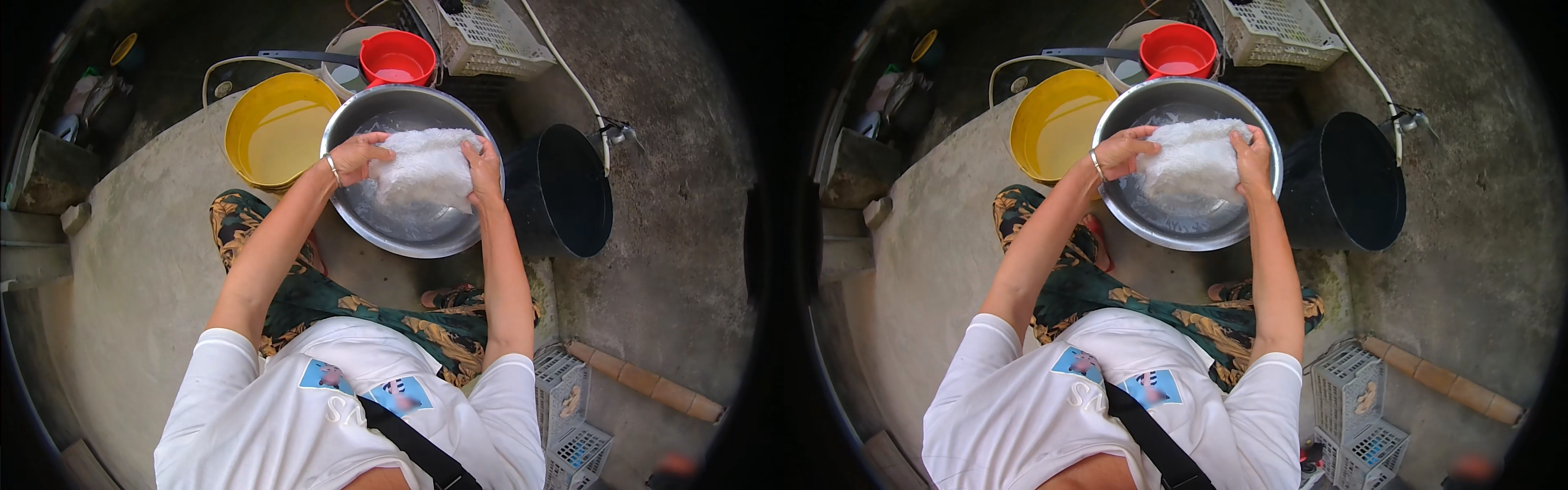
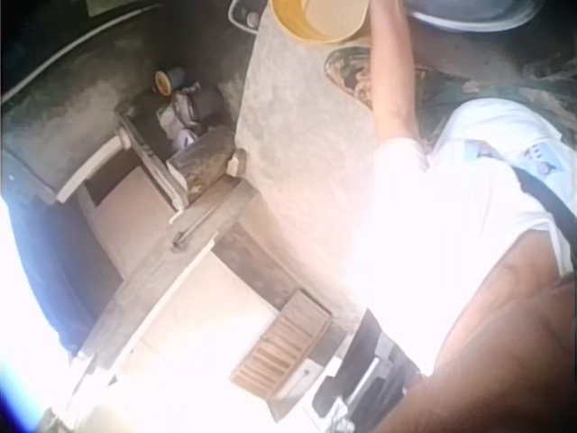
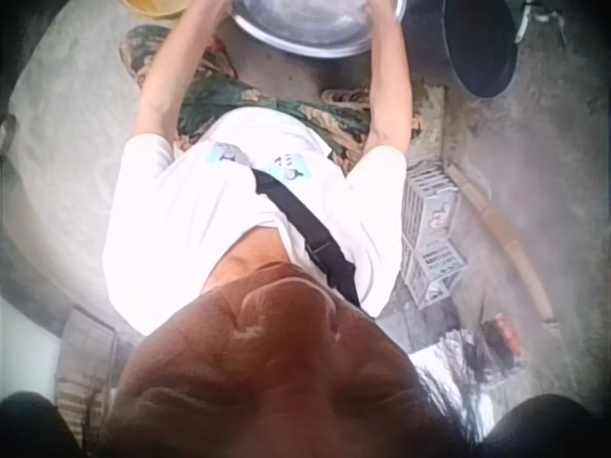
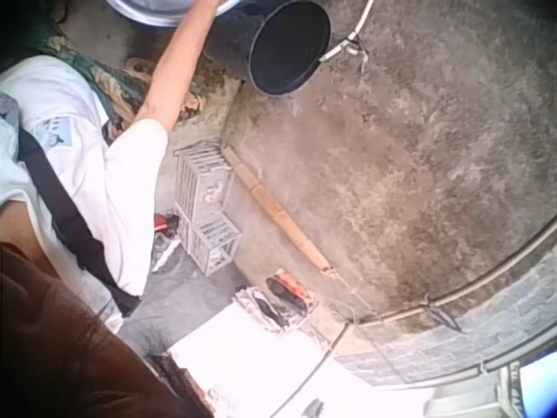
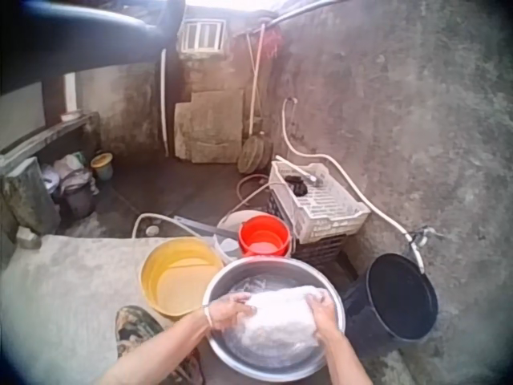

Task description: The person washes a white cloth by hand in a metal basin filled with water. They scrub and rinse the cloth, then use a red scoop to add more water from a bucket. Finally, they wring out the cloth and hang it on a line.

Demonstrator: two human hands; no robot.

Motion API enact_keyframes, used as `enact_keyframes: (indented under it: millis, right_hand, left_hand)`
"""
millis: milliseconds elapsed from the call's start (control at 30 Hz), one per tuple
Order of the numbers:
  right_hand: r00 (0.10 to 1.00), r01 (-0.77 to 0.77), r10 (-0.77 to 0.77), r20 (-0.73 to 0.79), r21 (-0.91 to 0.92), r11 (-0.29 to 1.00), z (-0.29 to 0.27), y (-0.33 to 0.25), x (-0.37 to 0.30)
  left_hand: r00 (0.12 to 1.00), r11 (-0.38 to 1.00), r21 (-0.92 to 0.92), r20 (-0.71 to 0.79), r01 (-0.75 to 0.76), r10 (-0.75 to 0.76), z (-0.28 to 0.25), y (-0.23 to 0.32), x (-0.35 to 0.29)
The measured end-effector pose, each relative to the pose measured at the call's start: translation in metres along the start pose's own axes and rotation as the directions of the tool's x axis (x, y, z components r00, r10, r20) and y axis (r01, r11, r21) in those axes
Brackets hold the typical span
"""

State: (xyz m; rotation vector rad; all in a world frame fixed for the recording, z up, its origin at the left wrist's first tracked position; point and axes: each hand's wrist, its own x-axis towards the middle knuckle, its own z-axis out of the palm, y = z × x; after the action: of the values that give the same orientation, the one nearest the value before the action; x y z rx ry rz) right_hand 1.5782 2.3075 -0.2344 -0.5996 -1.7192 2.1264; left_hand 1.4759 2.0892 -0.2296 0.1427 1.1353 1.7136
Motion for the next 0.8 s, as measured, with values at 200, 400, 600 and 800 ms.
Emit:
enact_keyframes:
  millis: [200,400,600,800]
  right_hand:
    - [0.953,-0.301,0.24,-0.183,-0.496,0.815,-0.007,0.006,0.003]
    - [0.914,-0.392,0.266,-0.305,-0.831,0.394,0.015,0.069,0.01]
    - [0.961,0.196,0.082,0.264,-0.86,0.471,0.009,0.088,0.021]
    - [0.997,-0.043,-0.049,-0.059,-0.959,0.28,0.047,0.074,0.009]
  left_hand:
    - [0.915,0.955,0.292,-0.396,0.054,0.07,0.011,0.005,0.003]
    - [0.808,0.973,0.211,-0.587,0.09,0.053,-0.005,-0.033,0.035]
    - [0.787,0.989,0.144,-0.606,-0.037,0.118,-0.016,-0.046,0.043]
    - [0.745,0.951,0.213,-0.593,-0.222,0.307,-0.012,-0.031,0.034]
